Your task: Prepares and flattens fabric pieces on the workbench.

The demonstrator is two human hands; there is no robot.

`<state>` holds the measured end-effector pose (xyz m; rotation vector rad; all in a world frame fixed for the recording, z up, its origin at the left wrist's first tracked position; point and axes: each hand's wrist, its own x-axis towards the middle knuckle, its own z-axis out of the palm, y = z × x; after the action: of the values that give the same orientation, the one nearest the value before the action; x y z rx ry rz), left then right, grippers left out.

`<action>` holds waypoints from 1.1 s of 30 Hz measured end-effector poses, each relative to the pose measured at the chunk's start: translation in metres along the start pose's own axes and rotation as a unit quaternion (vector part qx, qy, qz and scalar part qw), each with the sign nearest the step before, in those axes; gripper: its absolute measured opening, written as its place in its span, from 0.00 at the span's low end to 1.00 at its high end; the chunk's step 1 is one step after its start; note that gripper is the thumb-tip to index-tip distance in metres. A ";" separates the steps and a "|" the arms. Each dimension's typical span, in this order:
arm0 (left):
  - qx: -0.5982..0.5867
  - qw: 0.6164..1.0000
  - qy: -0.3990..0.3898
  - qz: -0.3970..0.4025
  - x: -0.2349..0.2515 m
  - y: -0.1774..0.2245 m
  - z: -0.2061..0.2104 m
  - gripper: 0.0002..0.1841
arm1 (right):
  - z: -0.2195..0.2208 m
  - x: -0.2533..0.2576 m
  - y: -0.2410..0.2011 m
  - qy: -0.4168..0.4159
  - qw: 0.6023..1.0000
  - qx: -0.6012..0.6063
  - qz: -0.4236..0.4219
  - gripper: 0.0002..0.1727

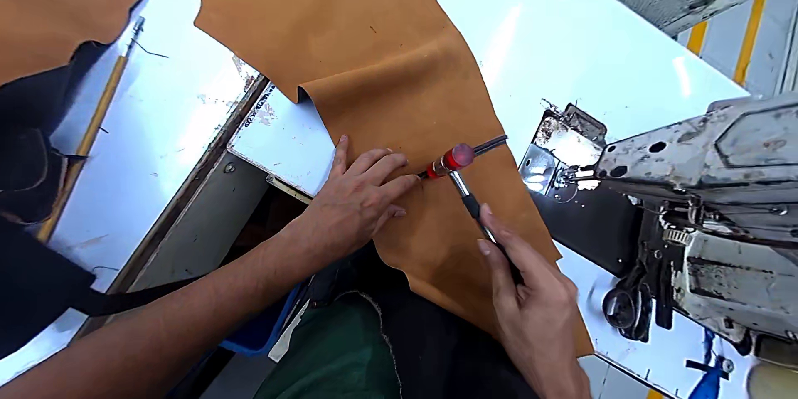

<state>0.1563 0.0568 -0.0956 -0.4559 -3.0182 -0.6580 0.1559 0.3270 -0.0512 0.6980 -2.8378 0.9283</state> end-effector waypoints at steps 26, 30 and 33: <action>0.000 1.000 0.024 0.005 -0.043 -0.017 -0.003 0.22 | 0.013 -0.009 -0.006 -0.037 0.997 0.002 -0.068 0.22; 0.003 0.999 0.037 0.013 -0.038 -0.018 -0.001 0.22 | 0.009 -0.003 -0.008 -0.023 0.997 0.001 -0.072 0.21; -0.004 1.000 0.022 0.015 -0.041 -0.017 -0.002 0.21 | 0.014 -0.007 -0.008 -0.050 0.997 -0.036 -0.054 0.22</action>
<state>0.1906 0.0296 -0.1039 -0.4795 -2.9632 -0.6706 0.1664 0.3159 -0.0595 0.9053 -2.8685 0.7928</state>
